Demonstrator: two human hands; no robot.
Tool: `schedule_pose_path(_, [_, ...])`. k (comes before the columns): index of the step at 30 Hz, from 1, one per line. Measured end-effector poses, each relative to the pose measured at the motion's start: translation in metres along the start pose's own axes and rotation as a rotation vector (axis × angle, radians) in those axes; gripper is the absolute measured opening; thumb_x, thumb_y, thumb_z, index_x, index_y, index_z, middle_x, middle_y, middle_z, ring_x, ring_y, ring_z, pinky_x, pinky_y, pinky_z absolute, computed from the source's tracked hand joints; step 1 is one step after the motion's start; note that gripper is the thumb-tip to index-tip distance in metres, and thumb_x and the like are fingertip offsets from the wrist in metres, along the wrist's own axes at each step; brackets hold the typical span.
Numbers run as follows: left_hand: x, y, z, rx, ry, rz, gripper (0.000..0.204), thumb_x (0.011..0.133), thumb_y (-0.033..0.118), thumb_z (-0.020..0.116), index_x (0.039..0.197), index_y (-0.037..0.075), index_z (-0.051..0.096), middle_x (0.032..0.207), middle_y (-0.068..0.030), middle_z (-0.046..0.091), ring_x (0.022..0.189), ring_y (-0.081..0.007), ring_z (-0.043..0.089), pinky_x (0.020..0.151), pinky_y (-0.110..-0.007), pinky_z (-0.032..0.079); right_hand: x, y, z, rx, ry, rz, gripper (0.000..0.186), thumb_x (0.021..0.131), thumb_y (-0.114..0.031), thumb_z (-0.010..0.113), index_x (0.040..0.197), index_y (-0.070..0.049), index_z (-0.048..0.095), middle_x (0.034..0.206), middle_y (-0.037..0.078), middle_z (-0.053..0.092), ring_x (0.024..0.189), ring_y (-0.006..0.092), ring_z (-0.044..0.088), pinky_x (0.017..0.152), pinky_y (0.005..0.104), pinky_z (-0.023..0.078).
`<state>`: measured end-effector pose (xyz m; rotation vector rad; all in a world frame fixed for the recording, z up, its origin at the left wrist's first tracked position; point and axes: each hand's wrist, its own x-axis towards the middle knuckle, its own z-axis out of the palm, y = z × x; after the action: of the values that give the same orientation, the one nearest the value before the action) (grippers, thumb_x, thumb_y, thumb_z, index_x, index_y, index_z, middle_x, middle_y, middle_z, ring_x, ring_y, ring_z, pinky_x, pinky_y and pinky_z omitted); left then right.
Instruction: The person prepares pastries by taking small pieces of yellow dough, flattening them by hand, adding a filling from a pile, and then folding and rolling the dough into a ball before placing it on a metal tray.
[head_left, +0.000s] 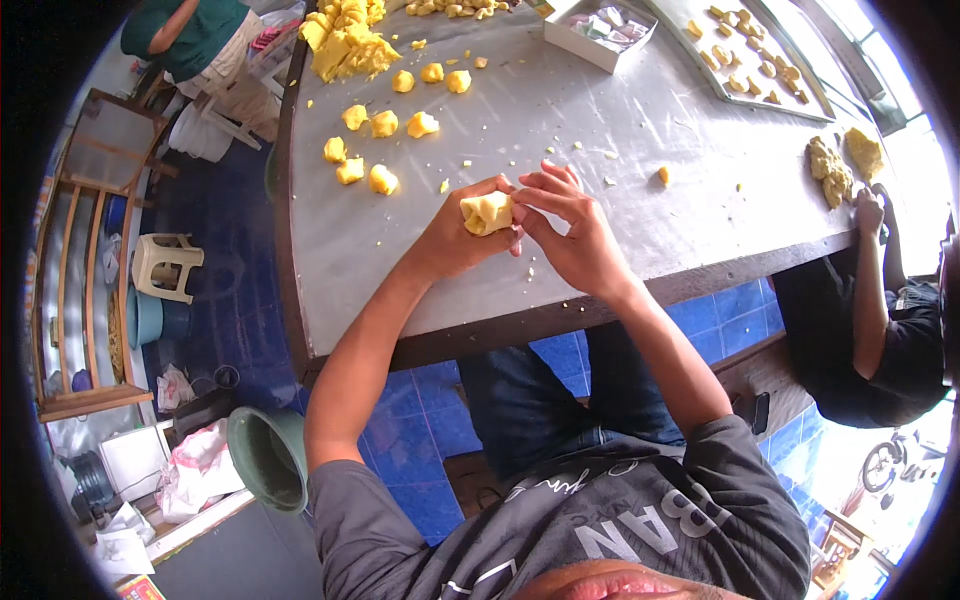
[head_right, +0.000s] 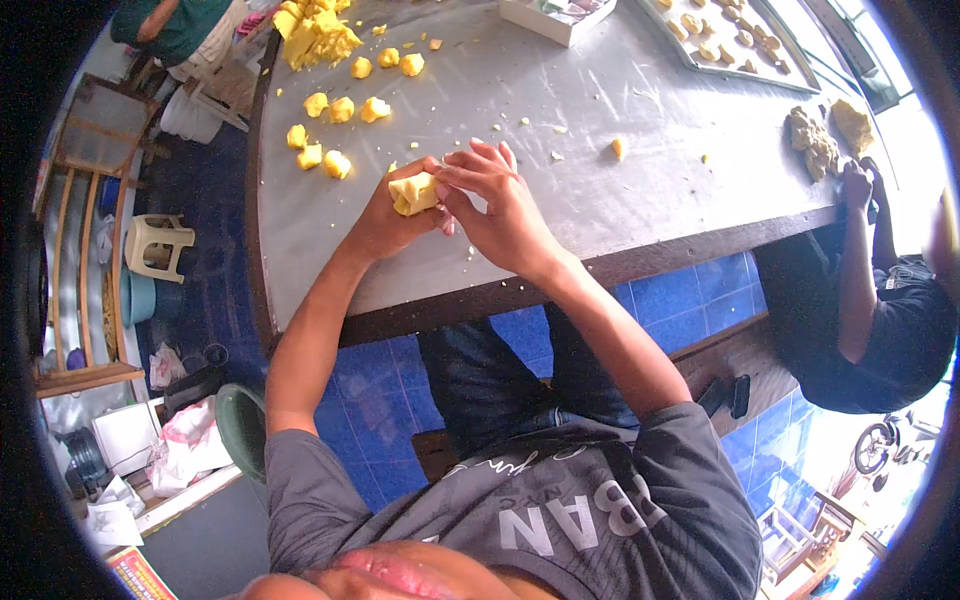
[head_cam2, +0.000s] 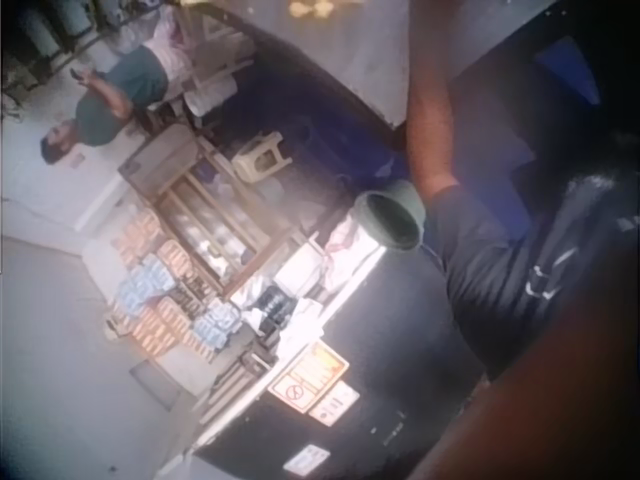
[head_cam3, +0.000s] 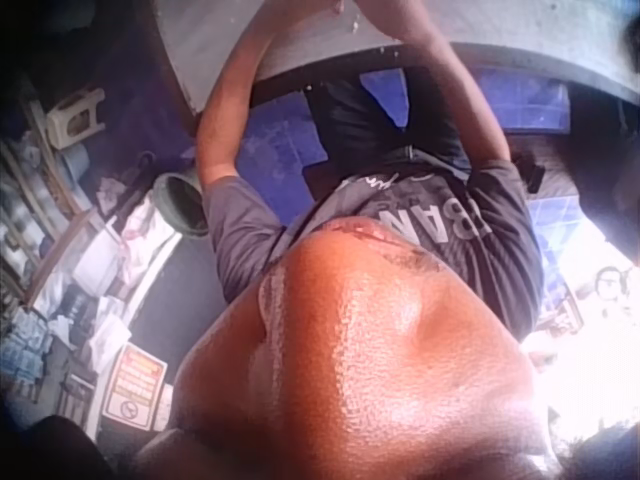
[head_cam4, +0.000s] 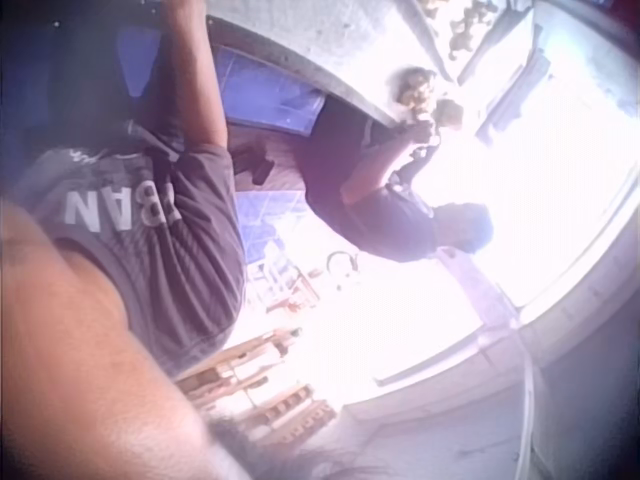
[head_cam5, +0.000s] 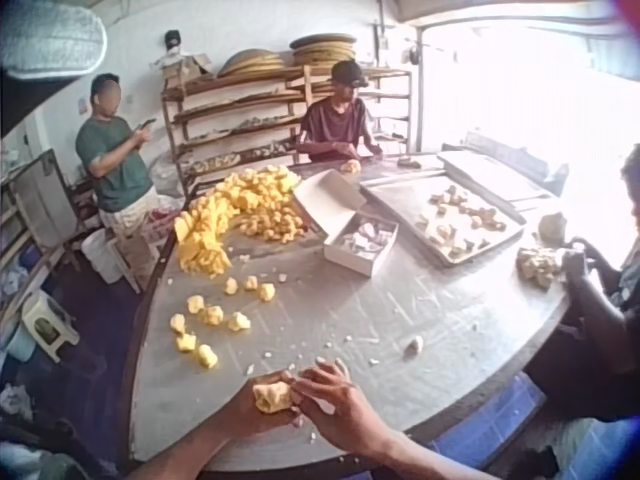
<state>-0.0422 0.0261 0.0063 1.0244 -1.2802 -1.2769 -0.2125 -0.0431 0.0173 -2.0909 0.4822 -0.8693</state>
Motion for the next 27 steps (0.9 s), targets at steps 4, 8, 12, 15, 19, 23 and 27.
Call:
schedule_pose_path(4, [0.004, 0.002, 0.004, 0.015, 0.075, 0.073, 0.020, 0.084, 0.005, 0.066, 0.099, 0.004, 0.053, 0.083, -0.0024, 0.061, 0.072, -0.0102, 0.060, 0.067, -0.026, 0.051, -0.008, -0.015, 0.011, -0.096, 0.034, 0.043, 0.029, 0.092, -0.021, 0.056, 0.117, -0.006, 0.060, 0.119, 0.014, 0.059, 0.123, 0.0393, 0.044, 0.108, 0.0583, 0.020])
schedule_pose_path(8, [0.005, 0.000, -0.002, 0.309, 0.074, 0.216, 0.020, 0.086, 0.010, 0.066, 0.099, 0.004, 0.052, 0.084, -0.0029, 0.061, 0.071, -0.0099, 0.060, 0.067, -0.026, 0.051, -0.014, -0.016, 0.024, -0.161, 0.114, 0.002, 0.030, 0.092, -0.023, 0.058, 0.116, -0.005, 0.058, 0.124, 0.013, 0.054, 0.123, 0.0388, 0.042, 0.108, 0.0576, 0.019])
schedule_pose_path(12, [0.005, 0.000, 0.001, 0.157, 0.004, 0.113, 0.021, 0.086, 0.010, 0.066, 0.100, 0.003, 0.052, 0.083, -0.0033, 0.061, 0.069, -0.0101, 0.060, 0.064, -0.025, 0.051, -0.004, -0.008, 0.015, 0.111, 0.120, -0.002, 0.034, 0.087, -0.020, 0.064, 0.116, -0.004, 0.057, 0.116, 0.014, 0.057, 0.113, 0.0350, 0.048, 0.107, 0.0501, 0.027])
schedule_pose_path(15, [0.001, 0.000, 0.005, -0.039, -0.022, -0.003, 0.023, 0.086, 0.008, 0.066, 0.104, 0.002, 0.054, 0.083, -0.0035, 0.061, 0.068, -0.0111, 0.061, 0.064, -0.026, 0.052, 0.000, 0.008, 0.008, 0.091, -0.027, -0.062, 0.037, 0.086, -0.018, 0.064, 0.119, -0.003, 0.057, 0.113, 0.016, 0.058, 0.108, 0.0358, 0.051, 0.105, 0.0437, 0.031])
schedule_pose_path(19, [0.003, 0.005, 0.005, -0.045, -0.059, -0.073, 0.027, 0.085, 0.004, 0.065, 0.109, 0.001, 0.054, 0.083, -0.0046, 0.062, 0.068, -0.0122, 0.063, 0.064, -0.027, 0.053, -0.006, 0.017, 0.008, 0.191, -0.041, -0.027, 0.045, 0.090, -0.024, 0.062, 0.127, -0.001, 0.051, 0.114, 0.019, 0.058, 0.107, 0.0310, 0.054, 0.101, 0.0424, 0.036])
schedule_pose_path(23, [-0.003, 0.003, -0.001, -0.149, -0.059, -0.191, 0.030, 0.086, 0.007, 0.063, 0.113, 0.000, 0.051, 0.085, -0.0067, 0.061, 0.073, -0.0159, 0.064, 0.069, -0.031, 0.054, -0.003, 0.008, 0.003, 0.454, -0.233, 0.215, 0.057, 0.089, -0.032, 0.063, 0.134, -0.001, 0.045, 0.116, 0.017, 0.057, 0.111, 0.0263, 0.054, 0.099, 0.0388, 0.038])
schedule_pose_path(27, [-0.007, 0.018, -0.003, -0.405, -0.118, -0.416, 0.036, 0.089, 0.013, 0.061, 0.119, 0.000, 0.045, 0.095, -0.0092, 0.059, 0.081, -0.0224, 0.065, 0.077, -0.039, 0.056, -0.004, 0.014, -0.008, 0.365, -0.310, 0.079, 0.063, 0.083, -0.034, 0.070, 0.132, -0.003, 0.046, 0.113, 0.014, 0.058, 0.105, 0.0256, 0.054, 0.093, 0.0378, 0.042])
